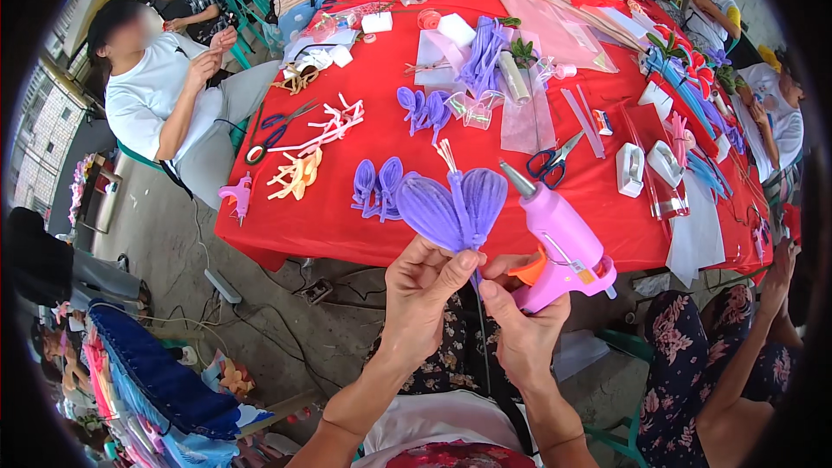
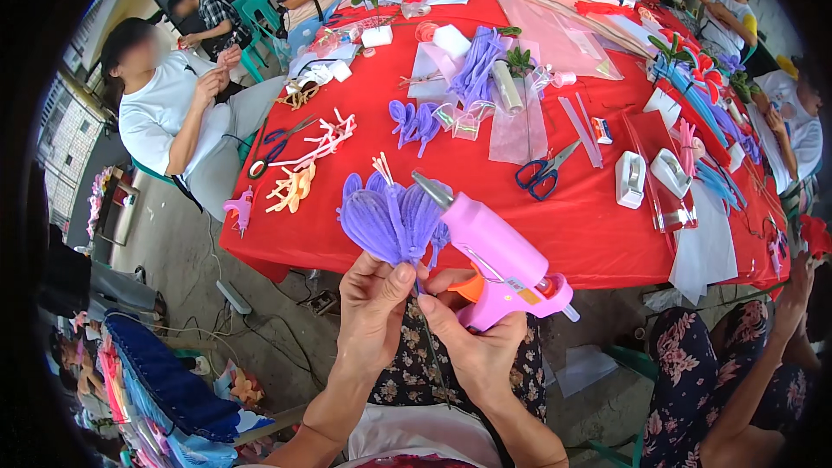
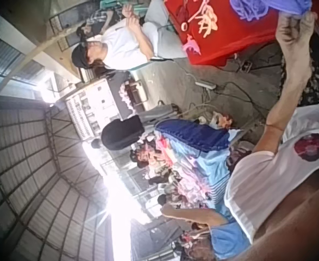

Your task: The person assembles a decorative purple flower by gluing individual fabric petals to a central stem by hand using a glue gun.

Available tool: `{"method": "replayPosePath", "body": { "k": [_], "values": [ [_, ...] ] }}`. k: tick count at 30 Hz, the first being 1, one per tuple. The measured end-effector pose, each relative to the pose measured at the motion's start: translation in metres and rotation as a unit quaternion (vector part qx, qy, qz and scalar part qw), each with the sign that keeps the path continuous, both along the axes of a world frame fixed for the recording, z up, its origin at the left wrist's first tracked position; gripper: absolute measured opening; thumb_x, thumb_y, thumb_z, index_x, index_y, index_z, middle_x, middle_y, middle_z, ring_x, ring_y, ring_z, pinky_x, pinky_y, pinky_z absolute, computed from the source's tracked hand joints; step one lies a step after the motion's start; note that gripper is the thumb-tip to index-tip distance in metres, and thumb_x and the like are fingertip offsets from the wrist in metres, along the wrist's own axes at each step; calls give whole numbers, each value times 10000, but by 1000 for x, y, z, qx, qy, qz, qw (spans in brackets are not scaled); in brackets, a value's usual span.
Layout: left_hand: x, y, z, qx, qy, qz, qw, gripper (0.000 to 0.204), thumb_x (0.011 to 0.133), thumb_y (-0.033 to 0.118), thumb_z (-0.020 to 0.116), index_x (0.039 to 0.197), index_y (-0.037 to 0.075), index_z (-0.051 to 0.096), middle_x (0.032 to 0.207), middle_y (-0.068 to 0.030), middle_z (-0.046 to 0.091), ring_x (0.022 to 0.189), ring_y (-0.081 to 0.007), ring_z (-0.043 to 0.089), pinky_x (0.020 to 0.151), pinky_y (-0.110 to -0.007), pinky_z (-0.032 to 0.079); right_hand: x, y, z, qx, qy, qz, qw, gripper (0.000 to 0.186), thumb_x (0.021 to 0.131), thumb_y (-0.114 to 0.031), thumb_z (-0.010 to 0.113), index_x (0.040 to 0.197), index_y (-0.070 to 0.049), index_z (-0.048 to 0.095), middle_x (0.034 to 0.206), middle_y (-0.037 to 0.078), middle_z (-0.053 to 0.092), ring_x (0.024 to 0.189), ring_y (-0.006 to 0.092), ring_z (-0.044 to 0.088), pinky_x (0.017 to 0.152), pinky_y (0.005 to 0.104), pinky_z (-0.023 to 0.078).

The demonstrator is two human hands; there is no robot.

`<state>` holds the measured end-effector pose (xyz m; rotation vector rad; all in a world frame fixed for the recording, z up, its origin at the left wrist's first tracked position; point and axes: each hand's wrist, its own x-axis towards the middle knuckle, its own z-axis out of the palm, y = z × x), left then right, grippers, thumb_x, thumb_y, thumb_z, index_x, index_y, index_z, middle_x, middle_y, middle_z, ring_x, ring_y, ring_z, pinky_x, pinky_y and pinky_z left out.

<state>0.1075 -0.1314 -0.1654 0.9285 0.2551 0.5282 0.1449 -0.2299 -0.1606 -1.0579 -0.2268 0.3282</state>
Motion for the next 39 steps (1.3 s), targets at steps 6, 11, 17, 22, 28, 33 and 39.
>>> {"method": "replayPosePath", "body": {
  "k": [6, 11, 17, 22, 28, 33, 39],
  "values": [
    [-7, 14, -2, -114, 43, -53, 991, 182, 813, 131, 582, 972, 43, 570, 805, -28, 562, 752, -112, 510, 701, -250, 419, 0, -12, -13, 10, -62, -2, 998, 292, 853, -258, 505, 956, 11, 457, 757, 112, 552, 565, 120, 472, 530, 250, 385],
    [-10, 21, -1, -130, 25, -76, 988, 192, 825, 141, 563, 993, 47, 554, 803, -24, 527, 743, -122, 468, 681, -257, 397, 8, -32, -15, -46, -87, 41, 994, 381, 855, -364, 468, 952, 4, 445, 688, 99, 522, 550, 130, 473, 496, 254, 374],
    [-8, 25, 2, -103, 23, -87, 991, 200, 842, 157, 542, 1007, 44, 537, 804, -25, 513, 739, -128, 460, 666, -260, 390, 24, -41, -16, 126, 65, 154, 978, 366, 826, -227, 551, 1080, 10, 437, 695, 108, 544, 597, 151, 507, 554, 267, 416],
    [-7, 23, 3, -97, 29, -90, 991, 175, 844, 166, 541, 980, 56, 549, 796, -22, 517, 729, -125, 463, 657, -257, 395, 17, -39, -16, 7, 0, 92, 996, 335, 813, -260, 556, 1003, -7, 448, 574, 102, 506, 467, 148, 480, 441, 273, 399],
    [-5, 21, 11, -95, 21, -96, 991, 147, 838, 169, 546, 934, 59, 560, 753, -17, 521, 707, -117, 466, 643, -252, 397, 6, -52, -15, -25, -28, 68, 997, 272, 802, -173, 589, 961, 25, 492, 606, 109, 549, 468, 136, 510, 421, 234, 410],
    [-8, 24, 9, -84, 10, -114, 990, 150, 838, 151, 551, 946, 49, 571, 802, -34, 567, 740, -104, 505, 683, -235, 408, -1, -51, -10, -44, -33, 106, 993, 232, 798, -126, 602, 941, 45, 534, 621, 76, 551, 511, 115, 516, 459, 225, 416],
    [-11, 20, 10, -48, 13, -90, 995, 169, 821, 131, 579, 967, 45, 580, 830, -43, 602, 750, -92, 531, 669, -213, 402, -5, -51, -16, -33, -59, 97, 993, 204, 789, -121, 615, 905, 32, 544, 699, 69, 547, 545, 107, 500, 478, 228, 404]
  ]
}}
